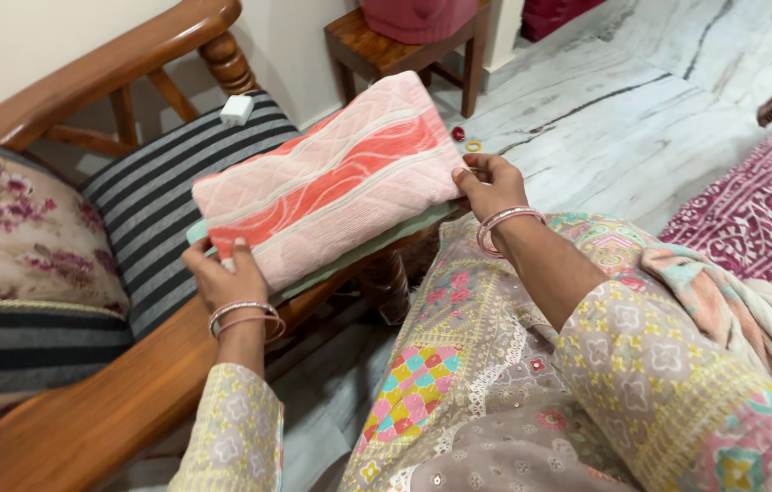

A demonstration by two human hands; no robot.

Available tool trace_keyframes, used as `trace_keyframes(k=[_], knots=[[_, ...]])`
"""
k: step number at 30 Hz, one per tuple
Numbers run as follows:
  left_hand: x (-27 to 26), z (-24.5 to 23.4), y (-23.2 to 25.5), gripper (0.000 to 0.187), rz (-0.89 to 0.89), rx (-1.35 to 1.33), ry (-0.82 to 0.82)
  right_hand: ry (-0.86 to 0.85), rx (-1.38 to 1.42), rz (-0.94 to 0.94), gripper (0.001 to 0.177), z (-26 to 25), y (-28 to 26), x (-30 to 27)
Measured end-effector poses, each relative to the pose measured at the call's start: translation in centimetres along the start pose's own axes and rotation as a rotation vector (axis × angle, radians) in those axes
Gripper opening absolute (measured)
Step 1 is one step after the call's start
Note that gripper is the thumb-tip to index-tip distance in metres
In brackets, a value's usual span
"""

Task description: The person folds a light green cloth and then a pink striped towel by hand while seated. Each item is smoothed, folded into a compact rectangle, and placed on the lap or adjacent surface.

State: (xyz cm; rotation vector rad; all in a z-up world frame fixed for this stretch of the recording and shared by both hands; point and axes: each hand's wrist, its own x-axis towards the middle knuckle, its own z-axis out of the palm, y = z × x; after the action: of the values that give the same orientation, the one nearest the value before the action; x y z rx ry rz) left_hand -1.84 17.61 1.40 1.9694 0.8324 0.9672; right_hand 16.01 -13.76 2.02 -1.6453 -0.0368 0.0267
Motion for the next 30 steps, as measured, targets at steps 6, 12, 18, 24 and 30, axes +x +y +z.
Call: trace_keyframes(k=[6, 12, 18, 24, 30], knots=[[-2.1, -0.3, 5.1, 0.058, 0.179, 0.296, 0.163, 0.179, 0.102, 0.03, 0.031, -4.4, 0.4, -2.9], [-7.9, 3.4, 11.9, 0.068, 0.577, 0.27, 0.083, 0.349, 0.092, -0.023, 0.026, -11.9, 1.7, -7.2], [-15.9, 8.5, 17.4, 0.056, 0.779, 0.031, -0.329, 0.51, 0.003, -0.175, 0.02, -21.0, 3.1, -13.9], [-22.8, 12.3, 22.1, 0.045, 0.951, -0.162, -0.643, 0.769, -0.221, -0.203, 0.014, -27.4, 3.6, -21.5], [-29.3, 14.8, 24.8, 0.042, 1.046, -0.305, -0.93, 0.861, -0.369, -0.06, 0.017, -30.6, 4.1, -26.3]])
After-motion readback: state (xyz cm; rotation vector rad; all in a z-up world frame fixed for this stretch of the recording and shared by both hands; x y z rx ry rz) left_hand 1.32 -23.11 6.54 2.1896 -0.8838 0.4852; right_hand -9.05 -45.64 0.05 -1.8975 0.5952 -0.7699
